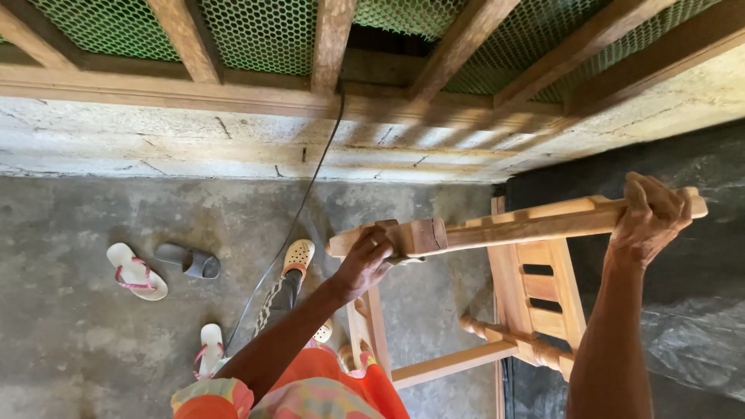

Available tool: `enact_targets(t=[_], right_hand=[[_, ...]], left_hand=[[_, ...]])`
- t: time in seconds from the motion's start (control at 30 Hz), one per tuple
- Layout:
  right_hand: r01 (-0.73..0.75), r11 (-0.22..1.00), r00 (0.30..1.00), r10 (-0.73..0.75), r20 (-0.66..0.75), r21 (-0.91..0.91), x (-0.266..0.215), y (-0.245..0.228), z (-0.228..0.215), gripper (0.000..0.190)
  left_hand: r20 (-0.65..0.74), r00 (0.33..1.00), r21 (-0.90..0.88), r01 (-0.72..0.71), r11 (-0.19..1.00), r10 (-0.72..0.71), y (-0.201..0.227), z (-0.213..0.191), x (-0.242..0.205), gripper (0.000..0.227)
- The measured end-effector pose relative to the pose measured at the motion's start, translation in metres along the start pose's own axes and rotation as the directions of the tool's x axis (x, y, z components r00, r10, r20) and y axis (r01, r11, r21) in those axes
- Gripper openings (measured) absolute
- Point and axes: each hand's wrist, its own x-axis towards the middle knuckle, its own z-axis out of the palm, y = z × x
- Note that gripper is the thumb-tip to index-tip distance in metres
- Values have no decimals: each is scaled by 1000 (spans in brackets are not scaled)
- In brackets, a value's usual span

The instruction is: The person sands a wooden chair with a sanding block, rubbing the chair back and armrests by hand. They reposition and turn the chair to reach different surfaces, then continue sanding the edges and rails.

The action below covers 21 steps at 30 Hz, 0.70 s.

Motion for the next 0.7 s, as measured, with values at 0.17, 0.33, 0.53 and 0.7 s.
enact_targets(t=[0.17, 0.33, 0.53, 0.7], right_hand=[[2, 1000, 1000, -2, 16, -14, 0, 38, -7, 21], [288, 913, 958, -272, 97, -288, 0, 47, -6, 18], [-49, 999, 999, 49, 7, -19, 1, 32, -4, 19], [10, 996, 1000, -8, 17, -85, 0, 32, -3, 21]], left_hand=[[-9, 999, 8, 45, 999, -45, 6, -1, 4, 47], [41, 999, -49, -1, 999, 3, 22, -21, 29, 47], [57, 991, -8, 126, 992, -125, -13, 6, -8, 50], [31, 998, -134, 53, 990, -50, 23, -25, 37, 49]])
